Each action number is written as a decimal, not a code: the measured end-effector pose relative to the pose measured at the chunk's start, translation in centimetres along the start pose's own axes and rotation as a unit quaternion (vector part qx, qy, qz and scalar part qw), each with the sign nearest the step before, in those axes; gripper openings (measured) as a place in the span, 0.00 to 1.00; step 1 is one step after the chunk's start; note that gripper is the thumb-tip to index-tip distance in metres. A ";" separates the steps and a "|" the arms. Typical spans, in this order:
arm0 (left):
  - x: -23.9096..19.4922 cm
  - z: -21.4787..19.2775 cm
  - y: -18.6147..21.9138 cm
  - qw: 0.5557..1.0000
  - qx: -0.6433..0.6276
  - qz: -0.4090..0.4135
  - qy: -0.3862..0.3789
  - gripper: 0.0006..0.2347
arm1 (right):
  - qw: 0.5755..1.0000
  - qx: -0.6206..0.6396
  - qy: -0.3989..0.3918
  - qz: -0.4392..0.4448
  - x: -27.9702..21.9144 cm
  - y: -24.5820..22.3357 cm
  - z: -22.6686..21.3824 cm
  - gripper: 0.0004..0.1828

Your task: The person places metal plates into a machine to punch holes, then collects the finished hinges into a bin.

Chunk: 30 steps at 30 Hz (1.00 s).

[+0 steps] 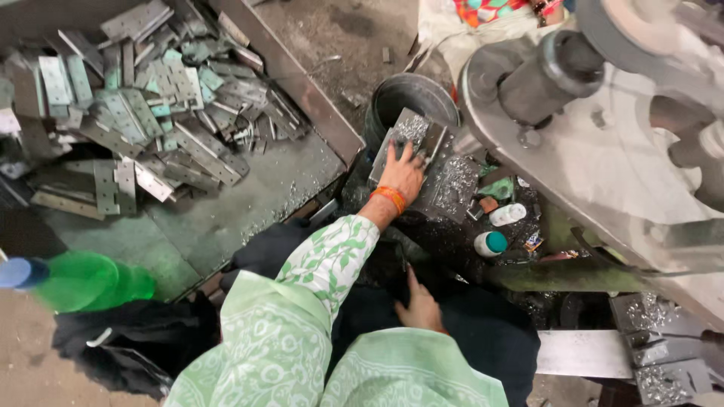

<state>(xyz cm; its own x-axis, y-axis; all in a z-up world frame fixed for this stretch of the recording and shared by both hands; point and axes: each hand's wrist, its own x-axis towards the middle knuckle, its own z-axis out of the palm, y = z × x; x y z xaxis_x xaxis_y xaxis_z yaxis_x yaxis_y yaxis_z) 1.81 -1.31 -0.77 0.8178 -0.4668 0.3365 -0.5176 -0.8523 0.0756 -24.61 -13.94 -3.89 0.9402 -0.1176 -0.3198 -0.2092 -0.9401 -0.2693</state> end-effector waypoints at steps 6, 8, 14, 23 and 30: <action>-3.0 -3.7 0.9 0.999 0.008 0.029 -0.035 0.16 | 0.999 -0.040 -0.019 -0.024 1.0 -1.4 -5.1 0.46; -4.5 -5.9 1.3 0.995 0.018 0.047 -0.090 0.15 | 0.999 -0.036 -0.027 -0.016 1.2 -2.0 -5.5 0.46; -8.9 -9.3 2.0 0.987 0.037 0.091 -0.127 0.13 | 0.999 -0.031 -0.015 -0.021 0.9 -2.1 -5.6 0.45; -8.9 -7.5 1.9 0.993 0.061 0.094 -0.021 0.11 | 0.999 -0.030 -0.009 -0.028 0.5 -1.8 -5.3 0.44; -8.7 -10.4 0.4 0.974 -0.094 0.069 0.194 0.11 | 0.999 -0.024 -0.003 -0.032 0.8 -1.8 -7.4 0.36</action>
<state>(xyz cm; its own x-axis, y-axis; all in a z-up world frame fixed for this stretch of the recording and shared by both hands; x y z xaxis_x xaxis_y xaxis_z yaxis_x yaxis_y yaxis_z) -8.08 4.88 6.05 0.5997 -0.4177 0.6826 -0.6822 -0.7127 0.1632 -21.55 -14.73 3.04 0.9492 -0.0555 -0.3098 -0.1364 -0.9596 -0.2459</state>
